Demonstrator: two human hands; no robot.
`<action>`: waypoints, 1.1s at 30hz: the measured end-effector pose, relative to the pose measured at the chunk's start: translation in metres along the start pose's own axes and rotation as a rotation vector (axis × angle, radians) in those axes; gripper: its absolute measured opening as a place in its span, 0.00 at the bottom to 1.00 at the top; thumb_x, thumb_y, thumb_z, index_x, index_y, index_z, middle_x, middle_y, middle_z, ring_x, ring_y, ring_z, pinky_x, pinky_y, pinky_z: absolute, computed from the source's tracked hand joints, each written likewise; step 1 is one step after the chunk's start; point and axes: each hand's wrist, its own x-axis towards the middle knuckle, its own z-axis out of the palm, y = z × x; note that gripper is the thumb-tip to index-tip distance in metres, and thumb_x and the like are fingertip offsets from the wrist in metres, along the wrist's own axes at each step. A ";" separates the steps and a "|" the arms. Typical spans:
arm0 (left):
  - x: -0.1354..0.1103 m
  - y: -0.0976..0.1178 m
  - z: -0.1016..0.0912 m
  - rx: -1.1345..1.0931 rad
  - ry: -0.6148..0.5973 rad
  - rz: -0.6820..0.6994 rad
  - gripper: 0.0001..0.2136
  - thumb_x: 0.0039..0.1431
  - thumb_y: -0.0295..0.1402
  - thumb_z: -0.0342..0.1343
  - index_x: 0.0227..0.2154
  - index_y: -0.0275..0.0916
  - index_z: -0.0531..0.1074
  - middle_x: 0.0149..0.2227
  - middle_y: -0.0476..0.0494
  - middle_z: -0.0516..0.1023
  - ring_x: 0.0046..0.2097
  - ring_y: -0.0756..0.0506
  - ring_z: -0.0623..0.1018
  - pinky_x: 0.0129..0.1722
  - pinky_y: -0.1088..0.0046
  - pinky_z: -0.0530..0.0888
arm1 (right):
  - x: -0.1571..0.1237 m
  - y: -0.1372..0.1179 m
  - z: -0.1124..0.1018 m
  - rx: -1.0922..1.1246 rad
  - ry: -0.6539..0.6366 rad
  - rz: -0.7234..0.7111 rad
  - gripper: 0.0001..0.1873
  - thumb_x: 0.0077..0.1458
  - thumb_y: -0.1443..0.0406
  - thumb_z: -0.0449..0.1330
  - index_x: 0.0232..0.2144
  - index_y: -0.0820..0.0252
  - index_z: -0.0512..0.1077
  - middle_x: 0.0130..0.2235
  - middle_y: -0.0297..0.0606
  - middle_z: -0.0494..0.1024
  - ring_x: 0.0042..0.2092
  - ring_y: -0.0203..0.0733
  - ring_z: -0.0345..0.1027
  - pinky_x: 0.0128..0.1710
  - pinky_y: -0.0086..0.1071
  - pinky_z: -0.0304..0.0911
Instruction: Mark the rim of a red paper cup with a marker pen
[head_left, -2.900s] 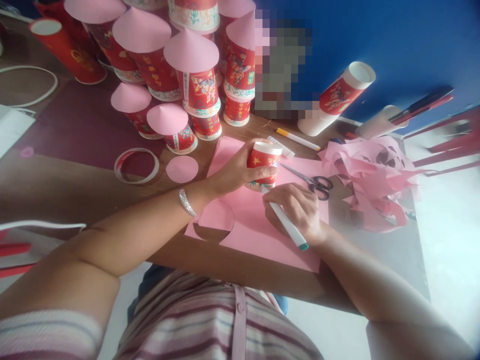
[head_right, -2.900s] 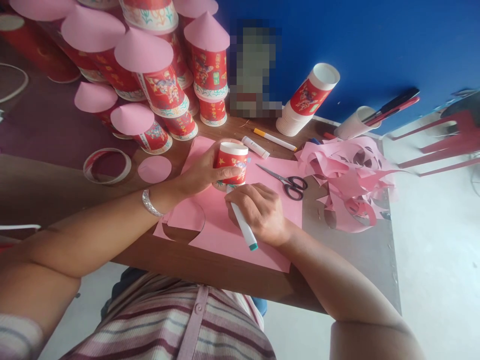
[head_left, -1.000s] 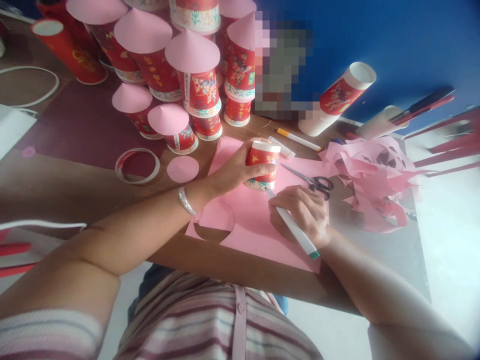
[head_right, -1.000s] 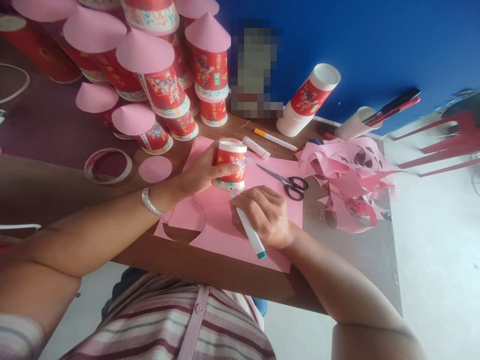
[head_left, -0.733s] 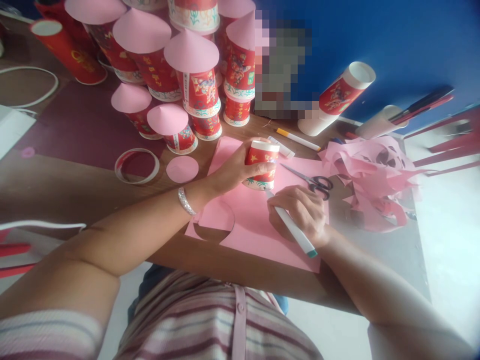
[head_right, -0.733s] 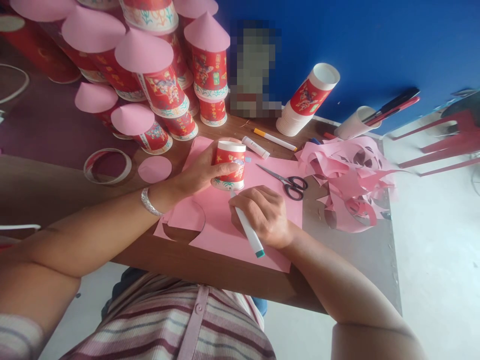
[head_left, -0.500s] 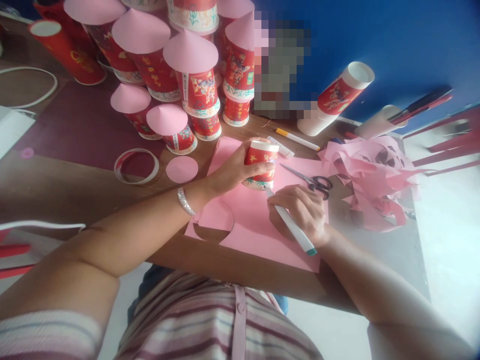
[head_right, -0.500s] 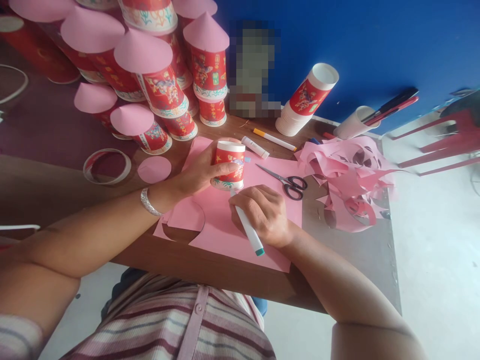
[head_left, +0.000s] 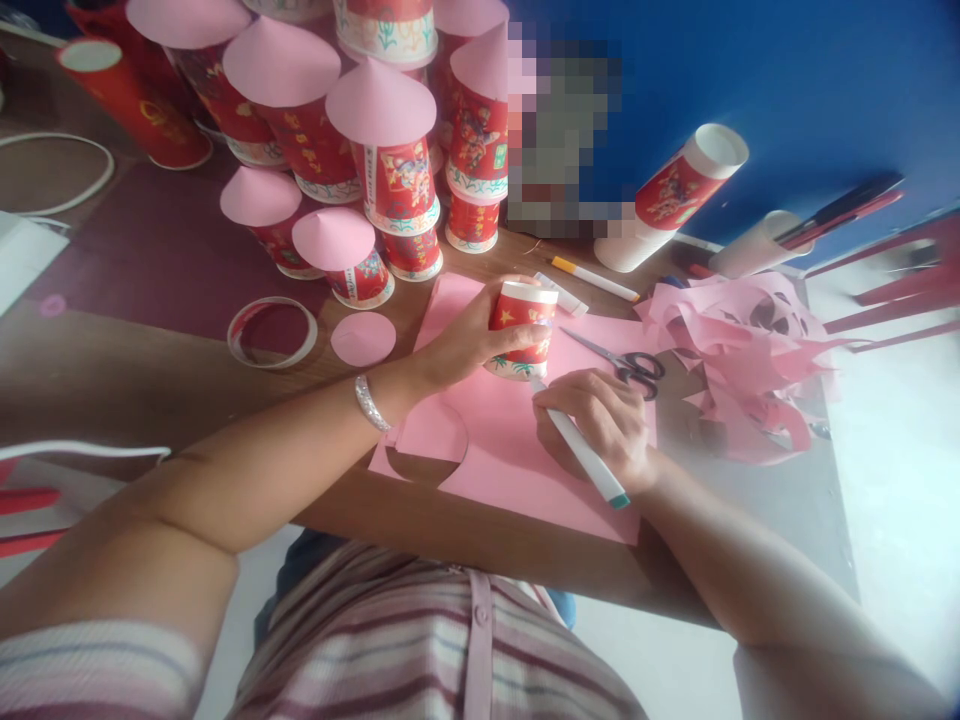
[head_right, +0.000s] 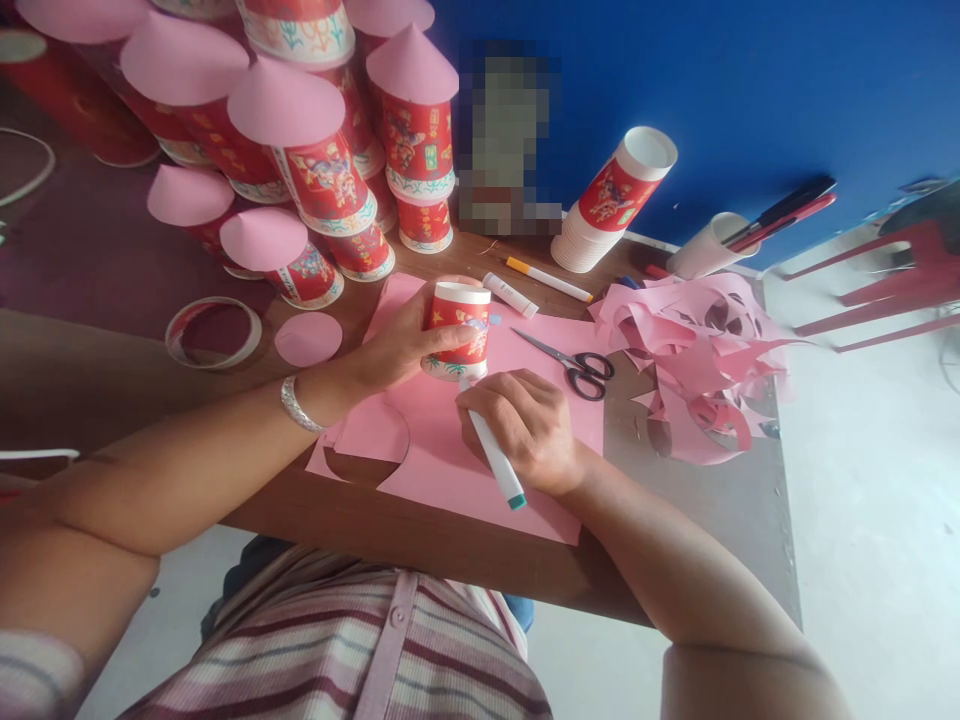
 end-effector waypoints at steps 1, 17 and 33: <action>0.000 0.000 0.000 0.002 -0.002 0.001 0.35 0.57 0.46 0.84 0.62 0.45 0.75 0.59 0.38 0.82 0.63 0.35 0.83 0.60 0.57 0.81 | 0.000 0.000 0.000 0.001 -0.003 0.001 0.14 0.69 0.76 0.63 0.49 0.51 0.74 0.36 0.31 0.82 0.32 0.40 0.78 0.31 0.35 0.75; 0.000 0.004 0.001 0.046 -0.003 0.013 0.34 0.58 0.46 0.83 0.62 0.44 0.74 0.58 0.39 0.82 0.59 0.37 0.83 0.59 0.56 0.82 | 0.003 0.000 -0.001 -0.021 -0.029 -0.004 0.17 0.69 0.76 0.64 0.53 0.51 0.75 0.35 0.30 0.84 0.30 0.41 0.77 0.31 0.34 0.74; 0.002 -0.002 -0.003 0.049 -0.035 0.036 0.34 0.59 0.47 0.82 0.62 0.44 0.74 0.61 0.36 0.82 0.62 0.35 0.84 0.60 0.54 0.82 | 0.003 -0.004 -0.002 0.017 -0.059 0.015 0.18 0.64 0.79 0.64 0.49 0.52 0.75 0.34 0.29 0.83 0.30 0.39 0.75 0.30 0.33 0.72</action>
